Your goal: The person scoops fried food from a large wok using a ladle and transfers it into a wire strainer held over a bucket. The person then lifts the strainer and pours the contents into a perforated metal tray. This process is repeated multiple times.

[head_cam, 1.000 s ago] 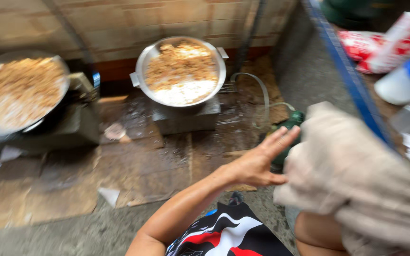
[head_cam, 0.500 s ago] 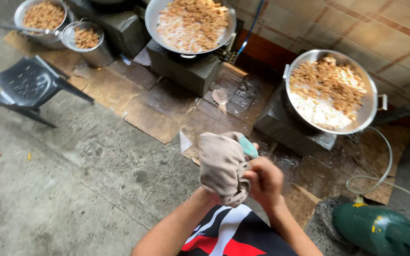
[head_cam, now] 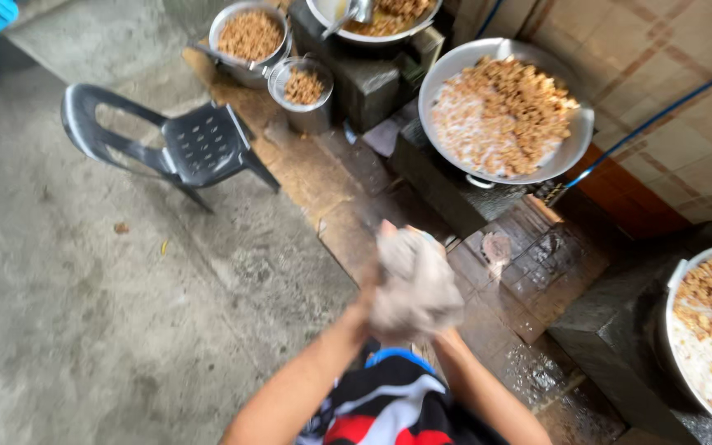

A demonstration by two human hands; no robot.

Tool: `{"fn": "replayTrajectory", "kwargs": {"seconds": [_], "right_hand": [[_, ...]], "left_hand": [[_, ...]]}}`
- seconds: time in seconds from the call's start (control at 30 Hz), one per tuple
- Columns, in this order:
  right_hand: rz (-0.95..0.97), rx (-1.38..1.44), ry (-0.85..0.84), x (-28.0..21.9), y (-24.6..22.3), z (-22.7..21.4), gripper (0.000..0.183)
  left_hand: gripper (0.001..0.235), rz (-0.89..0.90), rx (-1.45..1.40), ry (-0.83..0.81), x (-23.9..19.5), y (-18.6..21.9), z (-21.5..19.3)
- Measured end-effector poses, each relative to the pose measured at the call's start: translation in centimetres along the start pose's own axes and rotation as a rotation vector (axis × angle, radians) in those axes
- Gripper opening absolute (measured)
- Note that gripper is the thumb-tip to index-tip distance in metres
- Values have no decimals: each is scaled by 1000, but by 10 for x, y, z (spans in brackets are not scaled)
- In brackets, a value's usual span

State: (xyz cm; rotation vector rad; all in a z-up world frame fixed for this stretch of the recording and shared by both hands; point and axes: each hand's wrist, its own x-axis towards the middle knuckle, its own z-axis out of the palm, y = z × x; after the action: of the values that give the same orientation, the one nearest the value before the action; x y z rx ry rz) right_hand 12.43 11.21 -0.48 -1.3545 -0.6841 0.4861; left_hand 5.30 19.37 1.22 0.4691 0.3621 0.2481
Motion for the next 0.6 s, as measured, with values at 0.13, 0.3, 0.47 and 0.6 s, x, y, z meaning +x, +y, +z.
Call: {"fn": "replayTrajectory", "kwargs": {"seconds": [0.13,0.3,0.47,0.6], "right_hand": [[-216,-188,-212,69,-9,106,42],[-13,-691,-243,159,81,166,25],[258,-59,-77,267,195,195,27],[276,354,39,330,186,240,55]], "left_hand": [[48,583,170,-42,19,103,-92],[58,396,51,66,50,170,-149],[74,96,-82,45,112,270,-172],[89,276,547,-1,206,349,-165]]}}
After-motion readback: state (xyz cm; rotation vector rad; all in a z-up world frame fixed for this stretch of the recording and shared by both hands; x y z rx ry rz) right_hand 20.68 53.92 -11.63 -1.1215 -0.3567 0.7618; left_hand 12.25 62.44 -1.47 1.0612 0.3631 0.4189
